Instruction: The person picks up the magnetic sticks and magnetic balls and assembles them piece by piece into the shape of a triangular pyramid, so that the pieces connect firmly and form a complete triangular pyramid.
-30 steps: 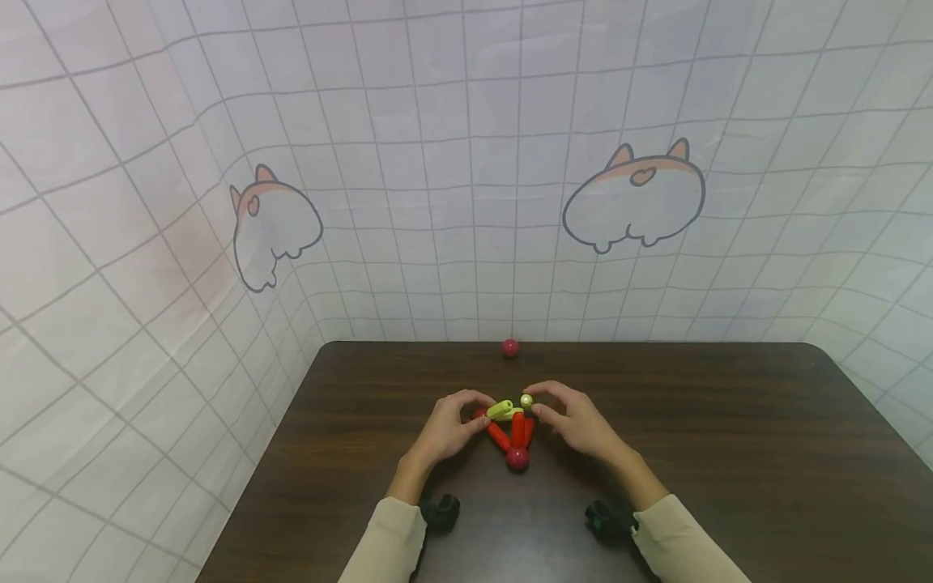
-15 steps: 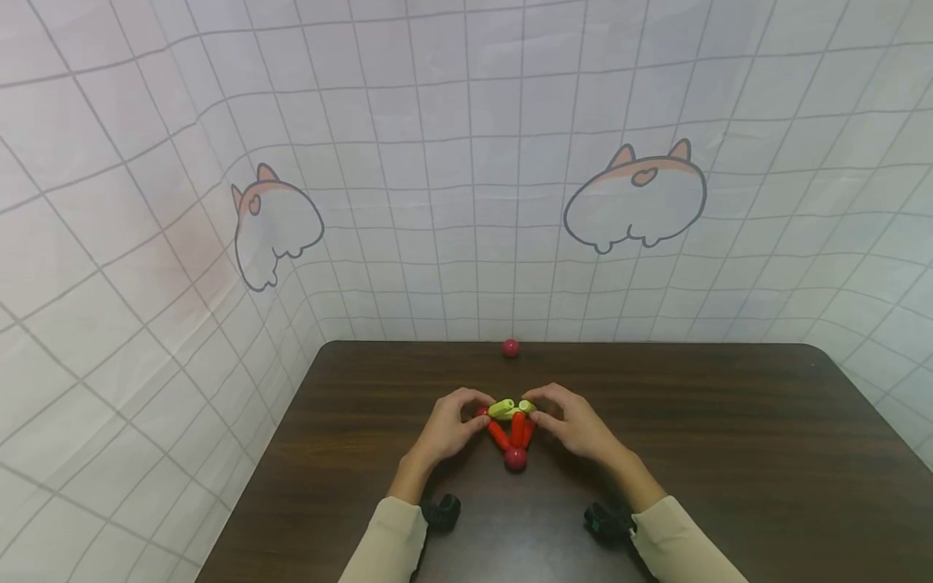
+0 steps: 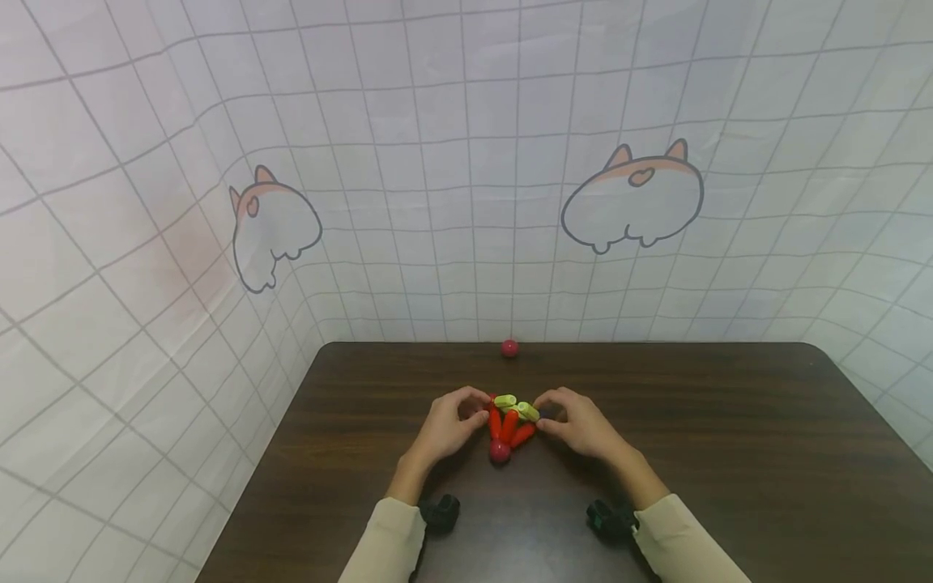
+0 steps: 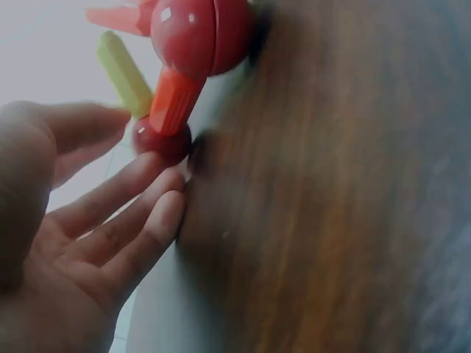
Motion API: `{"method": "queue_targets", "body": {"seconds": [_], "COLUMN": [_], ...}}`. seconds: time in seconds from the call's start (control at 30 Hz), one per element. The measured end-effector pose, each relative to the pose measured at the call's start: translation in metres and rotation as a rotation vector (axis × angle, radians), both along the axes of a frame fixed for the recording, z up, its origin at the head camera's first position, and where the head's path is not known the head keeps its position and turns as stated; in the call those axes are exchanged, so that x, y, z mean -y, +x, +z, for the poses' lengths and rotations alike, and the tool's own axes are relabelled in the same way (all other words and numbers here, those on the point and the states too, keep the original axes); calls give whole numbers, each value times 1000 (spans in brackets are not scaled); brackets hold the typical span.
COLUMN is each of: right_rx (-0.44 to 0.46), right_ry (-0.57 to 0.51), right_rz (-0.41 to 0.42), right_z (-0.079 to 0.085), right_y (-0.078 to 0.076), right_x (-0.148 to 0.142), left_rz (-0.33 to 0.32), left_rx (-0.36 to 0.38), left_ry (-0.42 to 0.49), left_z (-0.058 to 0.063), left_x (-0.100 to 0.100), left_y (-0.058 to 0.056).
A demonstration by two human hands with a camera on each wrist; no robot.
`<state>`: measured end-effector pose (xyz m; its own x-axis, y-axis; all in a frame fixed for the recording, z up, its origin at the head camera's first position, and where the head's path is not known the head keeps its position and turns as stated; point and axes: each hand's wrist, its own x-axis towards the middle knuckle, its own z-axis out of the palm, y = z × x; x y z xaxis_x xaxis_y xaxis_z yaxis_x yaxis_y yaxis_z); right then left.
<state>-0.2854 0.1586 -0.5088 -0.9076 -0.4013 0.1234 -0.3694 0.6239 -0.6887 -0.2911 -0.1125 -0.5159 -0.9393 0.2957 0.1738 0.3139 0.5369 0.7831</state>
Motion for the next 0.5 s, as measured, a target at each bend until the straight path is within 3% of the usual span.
{"method": "queue_targets", "body": {"seconds": [0.23,0.5], "right_rx": [33,46], "right_ry": [5,-1], "right_rz": [-53,-94], "right_z": [1,1], "right_y": [-2,0], "right_x": [-2,1], "left_rz": [-134,-188], "left_rx": [98,168], "left_ry": [13,8], "left_z": [2,4], "left_x": [6,7], "left_y": [0,3]}}
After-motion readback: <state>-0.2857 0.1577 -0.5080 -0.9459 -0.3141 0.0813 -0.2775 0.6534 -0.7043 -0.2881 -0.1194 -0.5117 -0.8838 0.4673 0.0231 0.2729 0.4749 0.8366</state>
